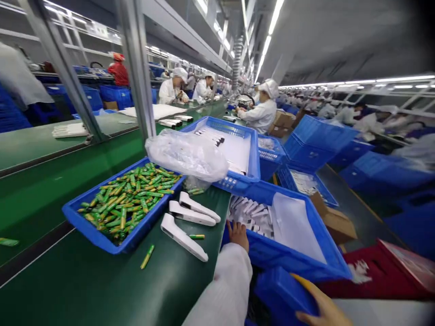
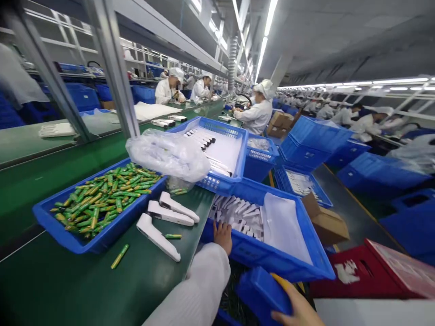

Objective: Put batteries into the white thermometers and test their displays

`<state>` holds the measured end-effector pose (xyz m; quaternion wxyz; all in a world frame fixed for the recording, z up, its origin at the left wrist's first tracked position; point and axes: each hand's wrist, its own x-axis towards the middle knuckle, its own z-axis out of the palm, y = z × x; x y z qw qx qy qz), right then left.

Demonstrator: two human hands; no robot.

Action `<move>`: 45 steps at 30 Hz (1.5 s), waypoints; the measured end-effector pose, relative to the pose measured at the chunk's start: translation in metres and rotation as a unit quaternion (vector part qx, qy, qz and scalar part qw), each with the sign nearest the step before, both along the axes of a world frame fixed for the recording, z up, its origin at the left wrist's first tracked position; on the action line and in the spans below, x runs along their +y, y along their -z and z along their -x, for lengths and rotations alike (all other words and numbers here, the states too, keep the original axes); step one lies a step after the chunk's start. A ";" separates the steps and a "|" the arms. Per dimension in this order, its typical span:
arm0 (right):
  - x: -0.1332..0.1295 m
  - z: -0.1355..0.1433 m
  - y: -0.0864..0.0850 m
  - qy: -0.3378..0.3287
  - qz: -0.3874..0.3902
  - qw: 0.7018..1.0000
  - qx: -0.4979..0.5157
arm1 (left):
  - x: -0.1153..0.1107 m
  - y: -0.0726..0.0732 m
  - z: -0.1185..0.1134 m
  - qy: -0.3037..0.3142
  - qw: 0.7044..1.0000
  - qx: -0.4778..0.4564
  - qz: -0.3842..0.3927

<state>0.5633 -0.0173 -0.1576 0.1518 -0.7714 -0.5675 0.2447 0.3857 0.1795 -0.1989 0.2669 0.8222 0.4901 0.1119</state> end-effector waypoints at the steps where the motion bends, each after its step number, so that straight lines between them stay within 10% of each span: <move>1: 0.001 0.002 0.012 -0.022 0.005 1.000 -0.012 | 0.001 0.004 -0.001 0.007 1.000 0.014 -0.005; 6: 0.038 0.007 0.027 -0.041 -0.139 0.974 -0.176 | 0.005 0.012 -0.002 0.044 0.997 0.061 -0.034; 15: 0.077 -0.025 0.064 0.005 -0.026 0.972 -0.235 | -0.007 -0.004 0.004 0.077 0.986 0.146 -0.037; 23: 0.043 -0.005 0.089 -0.007 -0.065 0.980 -0.190 | -0.071 -0.059 0.010 0.083 0.975 0.206 -0.034; 28: 0.004 0.019 0.103 0.011 -0.097 0.978 -0.184 | -0.124 -0.123 0.082 0.190 0.966 0.109 -0.135; 30: -0.012 0.031 0.106 0.016 -0.113 0.976 -0.183 | -0.131 -0.135 0.130 0.144 0.970 0.104 -0.169; 35: -0.044 0.057 0.109 0.031 -0.148 0.970 -0.188 | -0.118 -0.122 0.218 0.074 0.970 0.103 -0.207; 45: -0.068 0.071 0.106 0.017 -0.164 0.973 -0.161 | -0.131 -0.116 0.254 0.011 0.973 0.030 -0.227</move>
